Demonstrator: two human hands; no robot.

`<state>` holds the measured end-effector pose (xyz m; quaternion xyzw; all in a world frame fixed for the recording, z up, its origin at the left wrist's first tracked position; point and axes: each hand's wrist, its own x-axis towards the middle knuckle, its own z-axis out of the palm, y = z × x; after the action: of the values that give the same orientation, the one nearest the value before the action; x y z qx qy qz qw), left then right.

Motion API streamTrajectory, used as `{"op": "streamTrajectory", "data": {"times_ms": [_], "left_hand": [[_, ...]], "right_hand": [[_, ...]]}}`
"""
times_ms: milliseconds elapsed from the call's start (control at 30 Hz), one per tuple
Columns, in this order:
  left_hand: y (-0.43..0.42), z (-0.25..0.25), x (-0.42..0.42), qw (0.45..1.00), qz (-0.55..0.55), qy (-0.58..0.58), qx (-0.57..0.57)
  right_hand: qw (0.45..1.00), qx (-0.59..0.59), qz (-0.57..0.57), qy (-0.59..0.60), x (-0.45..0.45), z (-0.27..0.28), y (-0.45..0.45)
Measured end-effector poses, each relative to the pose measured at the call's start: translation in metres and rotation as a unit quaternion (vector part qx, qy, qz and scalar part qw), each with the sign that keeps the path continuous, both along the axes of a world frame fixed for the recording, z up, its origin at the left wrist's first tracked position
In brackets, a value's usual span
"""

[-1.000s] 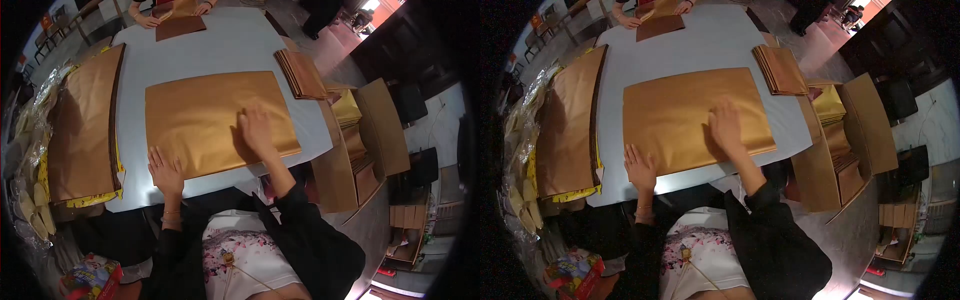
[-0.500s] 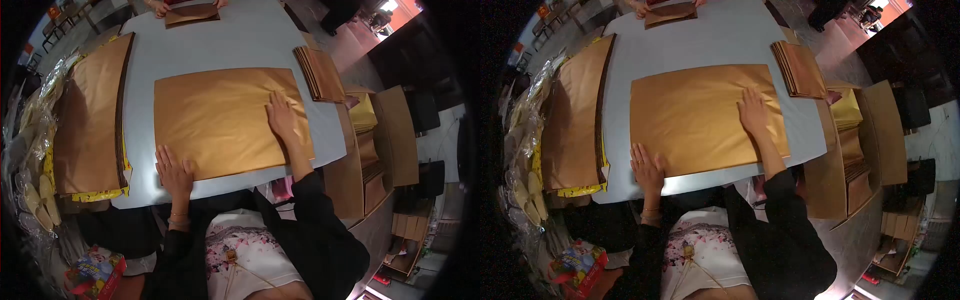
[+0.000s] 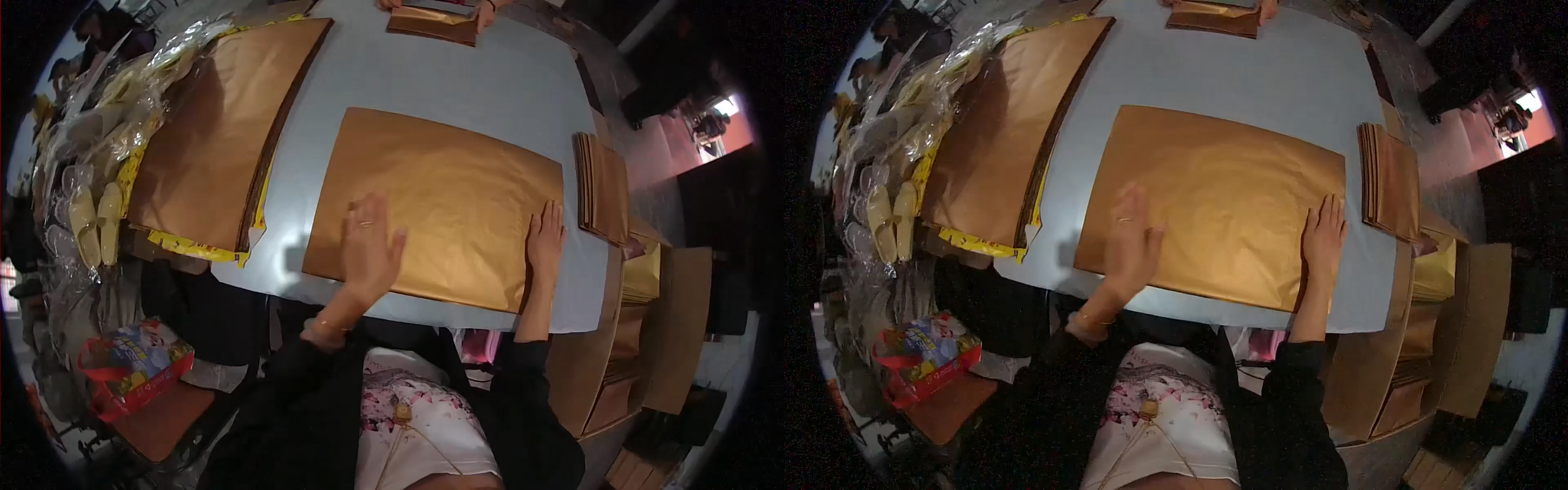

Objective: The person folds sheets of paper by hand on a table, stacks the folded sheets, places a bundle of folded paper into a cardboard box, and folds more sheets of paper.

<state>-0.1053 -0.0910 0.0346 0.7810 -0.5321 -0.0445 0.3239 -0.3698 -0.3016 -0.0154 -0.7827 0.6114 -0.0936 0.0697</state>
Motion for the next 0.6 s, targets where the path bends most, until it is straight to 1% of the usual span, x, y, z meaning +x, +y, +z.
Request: {"op": "streamTrajectory", "data": {"times_ms": [33,100,167,200,267,300,367,433,500,600], "left_hand": [[-0.019,0.005,-0.019,0.998,-0.069,0.007,-0.010],[-0.064,-0.002,-0.055,0.983,-0.170,0.055,0.044],[-0.102,-0.041,-0.075,0.985,-0.169,0.000,-0.036],[-0.112,-0.057,-0.069,0.986,-0.163,-0.002,-0.037],[-0.133,-0.077,-0.057,0.988,-0.135,-0.071,0.015],[-0.135,-0.070,-0.043,0.984,-0.121,-0.099,0.083],[-0.138,-0.078,-0.007,0.988,-0.078,-0.117,0.065],[-0.131,-0.060,0.032,0.989,-0.009,-0.143,0.033],[-0.134,-0.080,0.081,0.993,0.046,-0.100,0.032],[-0.124,-0.072,0.110,0.981,0.072,-0.175,0.044]], "right_hand": [[1.000,0.001,0.011,-0.003,0.000,0.001,0.000],[1.000,0.013,-0.008,0.001,0.001,0.002,-0.001],[1.000,0.005,0.004,-0.002,0.001,-0.001,-0.002],[1.000,0.005,0.002,-0.002,0.000,-0.002,-0.002],[1.000,-0.009,-0.002,0.015,-0.004,-0.010,-0.006],[1.000,-0.011,0.000,0.016,-0.006,-0.009,-0.007],[1.000,-0.009,0.004,0.014,-0.004,-0.008,-0.005],[1.000,0.019,-0.020,0.005,0.003,0.001,-0.001],[1.000,-0.005,0.000,-0.009,0.001,0.001,0.000],[1.000,-0.012,-0.003,-0.006,0.001,0.000,0.001]]}}
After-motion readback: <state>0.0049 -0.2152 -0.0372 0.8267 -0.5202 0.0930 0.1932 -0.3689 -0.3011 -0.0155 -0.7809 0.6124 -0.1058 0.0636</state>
